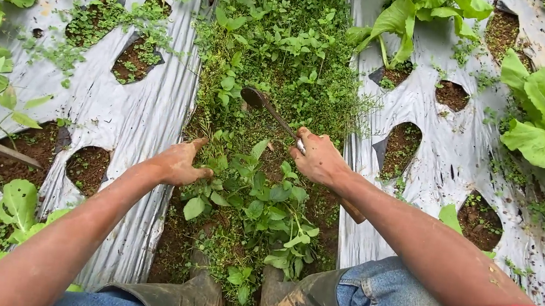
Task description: The person weeds a garden bed by hand and with a small hand hoe. They pull small weeds from the soil between rows of lettuce and other leafy greens, occasionally using the hoe to loosen the soil and remove weeds.
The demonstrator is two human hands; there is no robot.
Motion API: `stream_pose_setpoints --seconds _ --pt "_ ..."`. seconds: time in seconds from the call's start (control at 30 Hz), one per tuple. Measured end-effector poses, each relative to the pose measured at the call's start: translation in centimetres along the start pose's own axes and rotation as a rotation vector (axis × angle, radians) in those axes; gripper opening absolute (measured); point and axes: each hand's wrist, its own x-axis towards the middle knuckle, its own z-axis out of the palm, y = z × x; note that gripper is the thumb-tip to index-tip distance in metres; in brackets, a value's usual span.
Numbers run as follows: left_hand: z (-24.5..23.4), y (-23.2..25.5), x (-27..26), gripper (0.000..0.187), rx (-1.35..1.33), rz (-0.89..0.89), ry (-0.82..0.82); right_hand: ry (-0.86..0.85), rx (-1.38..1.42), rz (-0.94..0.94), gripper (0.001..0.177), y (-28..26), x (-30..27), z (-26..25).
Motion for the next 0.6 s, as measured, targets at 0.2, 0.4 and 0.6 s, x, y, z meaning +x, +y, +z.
stream_pose_setpoints --seconds 0.2,0.4,0.6 --pt "3.4 -5.5 8.3 0.072 0.018 -0.088 -0.267 0.036 0.201 0.158 0.040 4.6 7.7 4.6" --pt "6.0 -7.2 15.9 0.046 0.199 0.007 -0.396 0.091 0.739 0.357 0.039 7.5 17.4 7.0" --pt "5.6 -8.5 18.6 0.058 0.220 0.114 -0.378 0.218 1.426 0.372 0.009 12.2 29.1 11.6"
